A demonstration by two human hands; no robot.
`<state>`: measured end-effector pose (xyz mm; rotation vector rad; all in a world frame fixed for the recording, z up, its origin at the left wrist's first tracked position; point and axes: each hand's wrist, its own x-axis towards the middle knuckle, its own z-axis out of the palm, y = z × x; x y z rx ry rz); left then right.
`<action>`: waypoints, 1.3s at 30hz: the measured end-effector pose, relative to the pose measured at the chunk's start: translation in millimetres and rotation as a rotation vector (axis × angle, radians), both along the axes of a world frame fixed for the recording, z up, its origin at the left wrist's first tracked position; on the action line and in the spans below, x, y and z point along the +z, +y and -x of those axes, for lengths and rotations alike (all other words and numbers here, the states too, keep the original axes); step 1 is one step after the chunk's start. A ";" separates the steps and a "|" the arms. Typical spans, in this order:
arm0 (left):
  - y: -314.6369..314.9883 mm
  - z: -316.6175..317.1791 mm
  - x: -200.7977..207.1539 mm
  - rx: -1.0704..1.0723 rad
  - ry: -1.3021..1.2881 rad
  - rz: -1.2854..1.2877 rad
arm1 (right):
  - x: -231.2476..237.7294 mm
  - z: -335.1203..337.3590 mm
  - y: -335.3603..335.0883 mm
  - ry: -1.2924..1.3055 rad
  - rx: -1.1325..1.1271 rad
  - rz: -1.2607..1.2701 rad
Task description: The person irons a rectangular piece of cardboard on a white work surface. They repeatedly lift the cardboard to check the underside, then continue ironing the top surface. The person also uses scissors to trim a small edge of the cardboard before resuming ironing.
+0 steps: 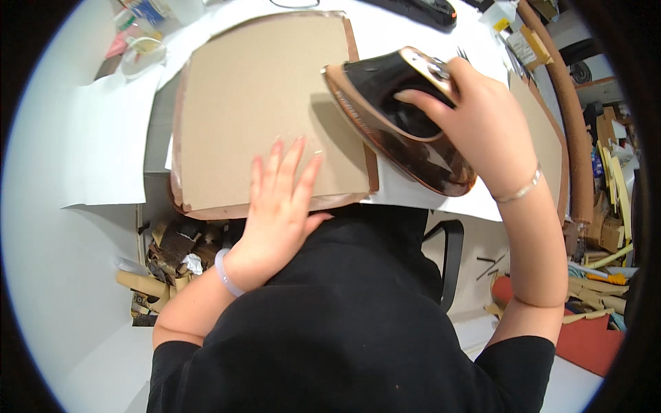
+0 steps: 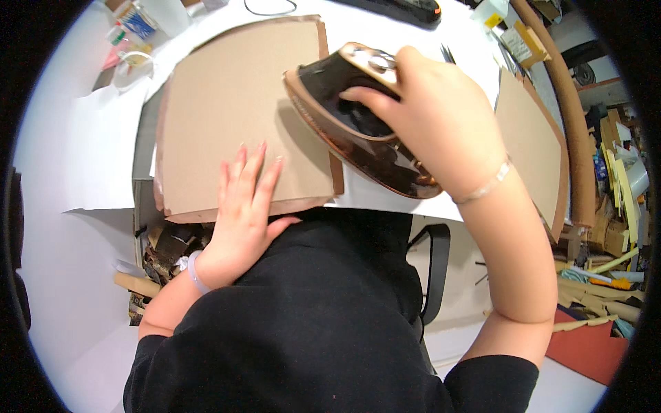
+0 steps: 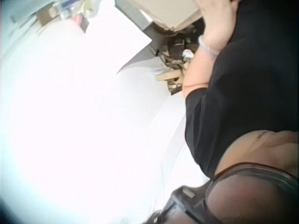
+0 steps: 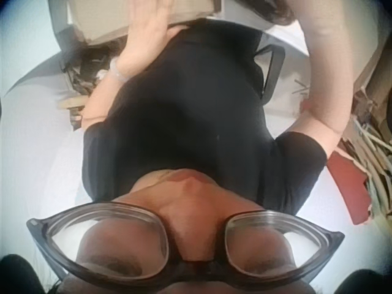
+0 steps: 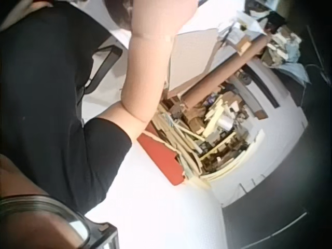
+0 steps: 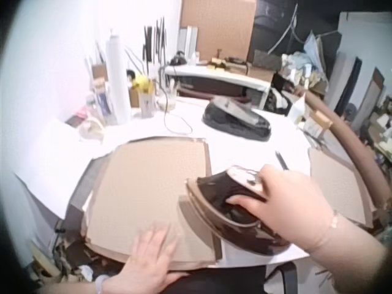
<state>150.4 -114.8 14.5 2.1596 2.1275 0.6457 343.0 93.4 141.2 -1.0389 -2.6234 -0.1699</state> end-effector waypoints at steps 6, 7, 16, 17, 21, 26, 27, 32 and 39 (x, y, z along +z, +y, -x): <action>-31.8 27.9 -4.9 -0.075 0.246 0.017 | 35.3 -58.8 -3.4 0.325 -0.109 -0.054; -37.9 27.6 0.3 -0.097 0.244 0.027 | 42.0 -65.6 -7.4 0.346 -0.132 -0.074; -68.0 57.7 155.1 -0.052 0.410 -0.432 | 65.5 -137.2 -29.3 0.512 -0.317 -0.074; -66.2 71.3 179.0 -0.040 0.454 -0.474 | 67.9 -140.1 -33.3 0.541 -0.313 -0.082; -19.2 133.3 286.3 -0.023 0.011 -0.485 | 70.8 -149.5 -45.3 0.665 -0.287 -0.119; 81.3 146.9 391.9 -0.028 -0.038 0.041 | 67.1 -154.5 -52.1 0.629 -0.274 -0.175; 119.2 146.5 379.5 -0.114 -0.184 0.113 | 64.3 -160.7 -53.7 0.607 -0.282 -0.221; 227.8 167.5 313.5 -0.041 -0.114 0.587 | 50.8 -152.7 -54.8 0.675 -0.269 -0.074; 322.1 175.1 166.1 -0.013 0.074 0.790 | 58.3 -150.5 -48.8 0.542 -0.352 -0.050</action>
